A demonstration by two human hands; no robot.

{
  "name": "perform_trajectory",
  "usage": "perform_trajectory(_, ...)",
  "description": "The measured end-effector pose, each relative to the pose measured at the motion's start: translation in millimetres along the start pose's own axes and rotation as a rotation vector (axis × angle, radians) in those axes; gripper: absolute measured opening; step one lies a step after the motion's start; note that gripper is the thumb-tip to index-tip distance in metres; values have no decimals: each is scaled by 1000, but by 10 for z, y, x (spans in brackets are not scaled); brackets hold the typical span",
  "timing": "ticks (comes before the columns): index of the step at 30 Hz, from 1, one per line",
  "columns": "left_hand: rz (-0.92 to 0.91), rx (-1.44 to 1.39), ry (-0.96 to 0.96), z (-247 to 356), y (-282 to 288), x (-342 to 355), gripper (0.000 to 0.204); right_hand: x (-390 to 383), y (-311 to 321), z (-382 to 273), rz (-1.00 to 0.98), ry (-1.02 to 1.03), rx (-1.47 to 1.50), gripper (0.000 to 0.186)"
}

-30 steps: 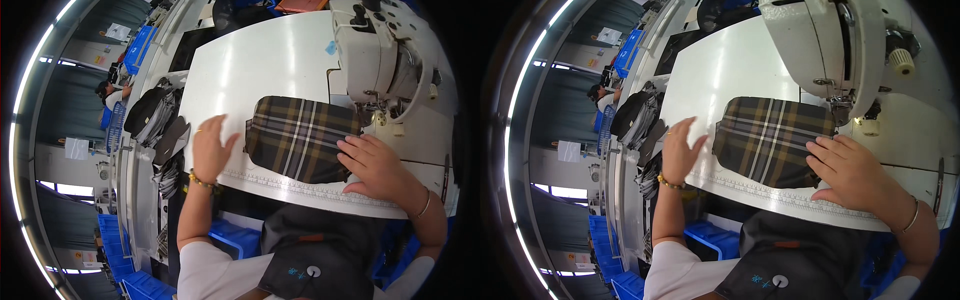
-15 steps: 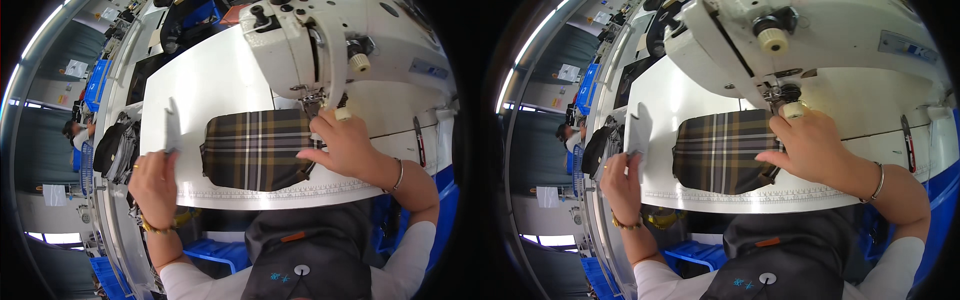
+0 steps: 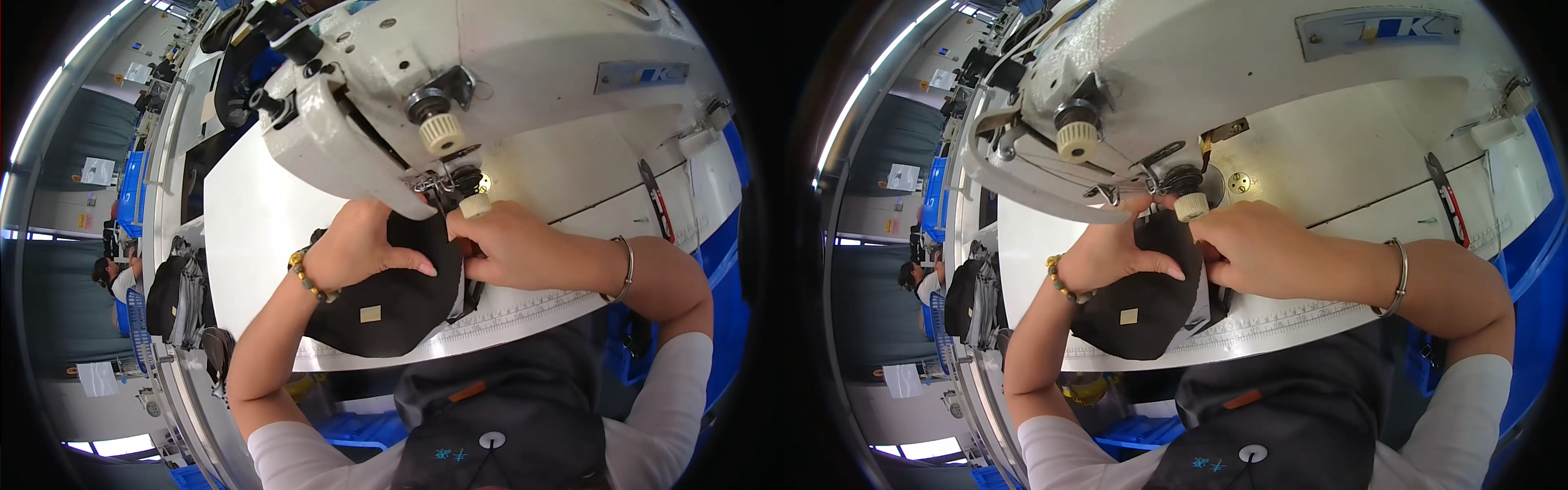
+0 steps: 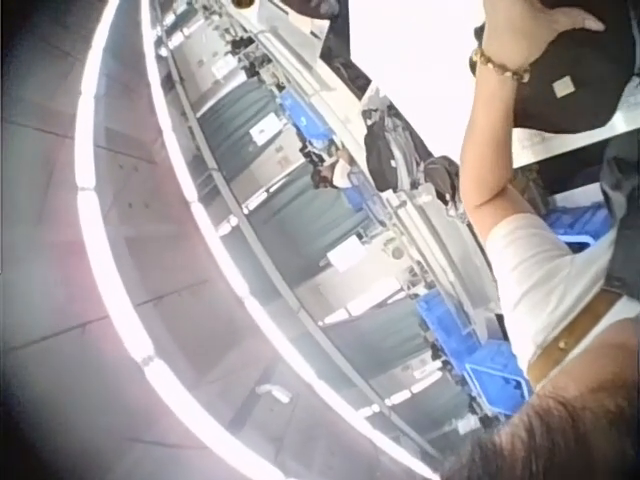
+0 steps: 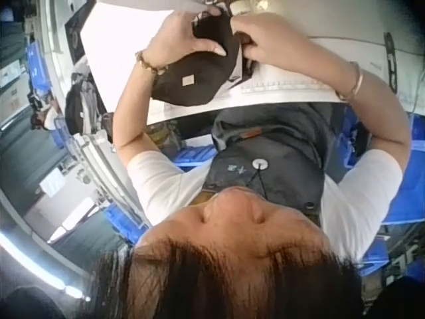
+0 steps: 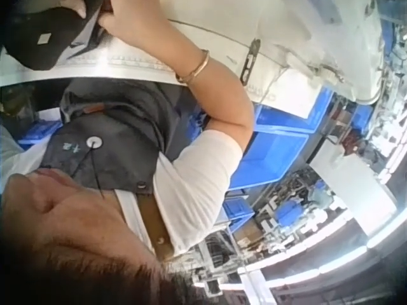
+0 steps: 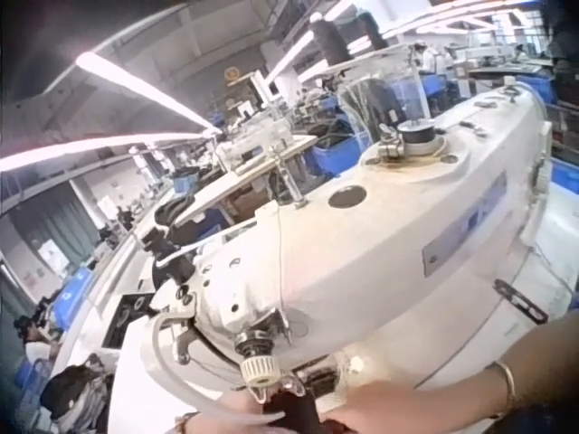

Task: Using an industrial sewing machine to sew fabric pieces together to assemble a plaid pouch.

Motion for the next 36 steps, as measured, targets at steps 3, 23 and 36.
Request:
perform_trajectory(3, 81, 11, -150, 28, -18, 28, 64, 10, 14, -5, -93, -134, 215, 12)
perform_trajectory(23, 293, -366, 206, 87, -90, -666, 49, -25, -95, 73, -133, -15, 282, 16)
perform_trajectory(36, 96, -601, 120, 231, -194, -862, 32, -129, -43, -129, 32, 112, 217, 16)
Point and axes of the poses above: each hand's wrist, its own x-axis towards the middle knuckle, its own y-axis out of the back of the hand, z = x × y, the point moved 3 cm from there along x, towards the middle knuckle, and after that the axes turned 13 degrees about -y, right-handed, at the moved point
